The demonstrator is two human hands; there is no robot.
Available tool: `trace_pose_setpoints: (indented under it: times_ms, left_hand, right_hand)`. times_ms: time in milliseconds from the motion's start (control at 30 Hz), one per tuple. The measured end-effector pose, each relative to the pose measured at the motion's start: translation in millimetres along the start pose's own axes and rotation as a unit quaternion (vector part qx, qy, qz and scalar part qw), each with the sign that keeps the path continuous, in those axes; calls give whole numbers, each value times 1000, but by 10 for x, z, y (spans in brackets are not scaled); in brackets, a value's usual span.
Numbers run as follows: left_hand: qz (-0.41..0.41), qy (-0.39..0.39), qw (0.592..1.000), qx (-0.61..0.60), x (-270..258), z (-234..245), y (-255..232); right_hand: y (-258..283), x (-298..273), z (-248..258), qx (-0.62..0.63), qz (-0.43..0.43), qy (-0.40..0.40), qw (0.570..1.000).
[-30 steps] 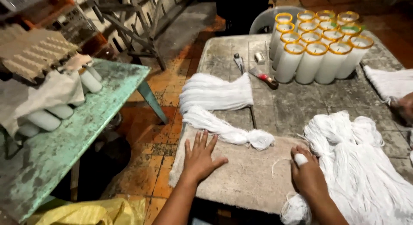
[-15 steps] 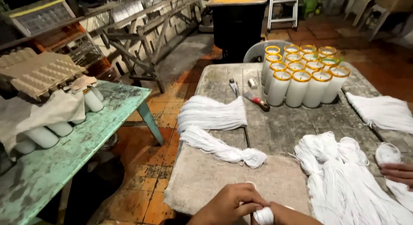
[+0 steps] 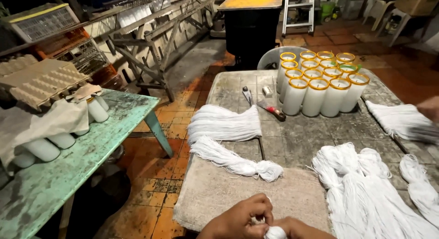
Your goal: Winding and tying bundles of thread to prepare candle wicks on a workshop table.
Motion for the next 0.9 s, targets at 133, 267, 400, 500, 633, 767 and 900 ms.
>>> trace_pose_setpoints:
  times_ms: [133,267,400,500,633,767,900]
  left_hand:
    - [-59,-44,997,6,-11,69,-14]
    - [-89,-131,962,-224,88,35,-293]
    - [7,-79,831,-551,304,-433,138]
    - [25,-113,920,-375,322,-461,449]
    - [10,-76,981,-178,327,-385,547]
    - [204,-15,972,116,303,-84,51]
    - [315,-43,902,293,601,596,273]
  right_hand:
    - [-114,5,244,-71,151,-87,982]
    - [549,-149,113,-386,280,-330,815]
    - [767,-158,278,-317,268,-402,816]
    - [739,-223,733,242,269,-284,888]
    - [840,-624,1310,538,376,-344,672]
    - [760,-939,1624,337,400,-620,585]
    - [-56,-692,2059,164,418,-684,575]
Point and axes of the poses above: each hand's wrist, its own x-axis towards the middle knuckle, its own z-axis out of the back of the hand, y = z × x, the point moved 7 cm from there along x, towards the middle knuckle, and after that the axes turned 3 degrees about x, right-handed, at the moved point
